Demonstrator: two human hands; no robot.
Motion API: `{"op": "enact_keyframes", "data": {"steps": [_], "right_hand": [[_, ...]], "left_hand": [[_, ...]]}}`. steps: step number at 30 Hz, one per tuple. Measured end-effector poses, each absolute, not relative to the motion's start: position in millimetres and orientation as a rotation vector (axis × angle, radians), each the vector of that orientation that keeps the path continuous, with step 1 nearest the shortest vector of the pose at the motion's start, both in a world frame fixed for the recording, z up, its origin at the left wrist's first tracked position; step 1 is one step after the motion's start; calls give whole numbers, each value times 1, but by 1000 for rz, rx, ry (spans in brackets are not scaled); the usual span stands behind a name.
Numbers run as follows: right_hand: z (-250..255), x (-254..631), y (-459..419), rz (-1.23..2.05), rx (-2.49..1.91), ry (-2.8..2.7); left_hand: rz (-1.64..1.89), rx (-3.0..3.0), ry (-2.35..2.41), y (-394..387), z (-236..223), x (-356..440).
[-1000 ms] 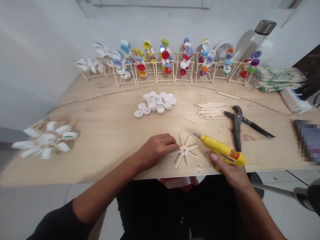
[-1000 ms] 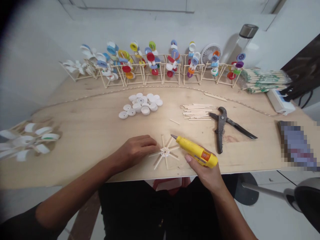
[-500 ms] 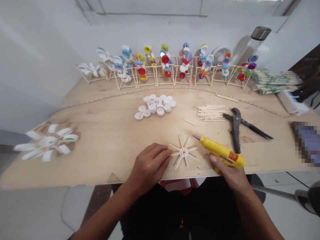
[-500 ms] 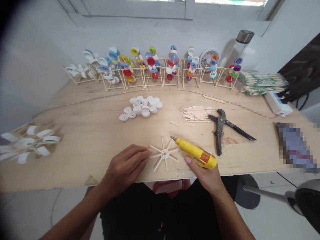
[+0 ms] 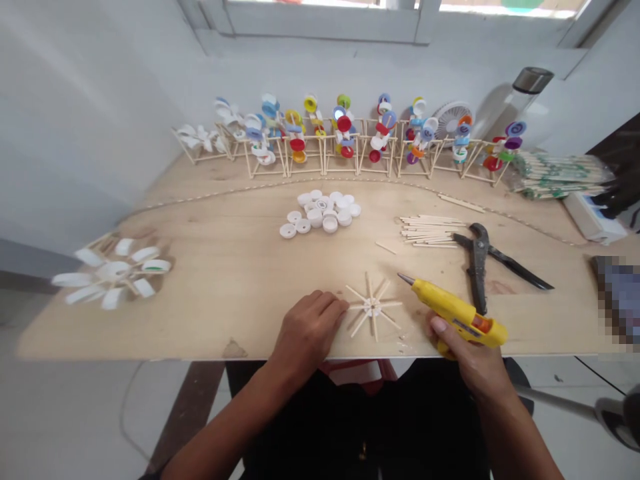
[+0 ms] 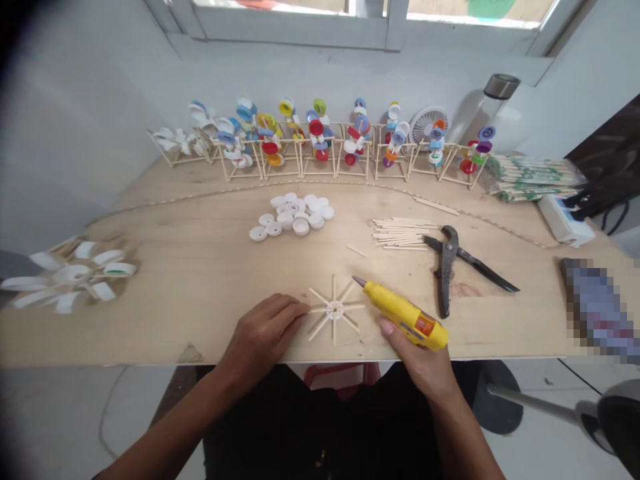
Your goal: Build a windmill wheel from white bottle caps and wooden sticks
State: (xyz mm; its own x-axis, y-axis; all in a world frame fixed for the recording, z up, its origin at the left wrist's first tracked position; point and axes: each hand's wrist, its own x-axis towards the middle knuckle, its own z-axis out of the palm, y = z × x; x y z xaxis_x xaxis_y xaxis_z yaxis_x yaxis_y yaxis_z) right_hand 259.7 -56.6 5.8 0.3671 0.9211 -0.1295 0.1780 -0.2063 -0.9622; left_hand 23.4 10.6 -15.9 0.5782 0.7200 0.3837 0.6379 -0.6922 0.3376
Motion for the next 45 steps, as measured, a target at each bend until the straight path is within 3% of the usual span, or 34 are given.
{"op": "enact_keyframes", "data": {"steps": [11, 22, 35, 45], "right_hand": [[2, 262, -61, 917, -1679, -1080], [22, 255, -44, 967, -1651, -1748], [35, 250, -39, 815, -1695, -2067], [40, 249, -36, 730, -1699, -2209]], "left_hand": [[699, 2727, 1075, 53, -6, -6], [1031, 2198, 1435, -3, -19, 2], [899, 2364, 1397, 19, -21, 3], [1232, 2169, 1455, -14, -17, 15]]}}
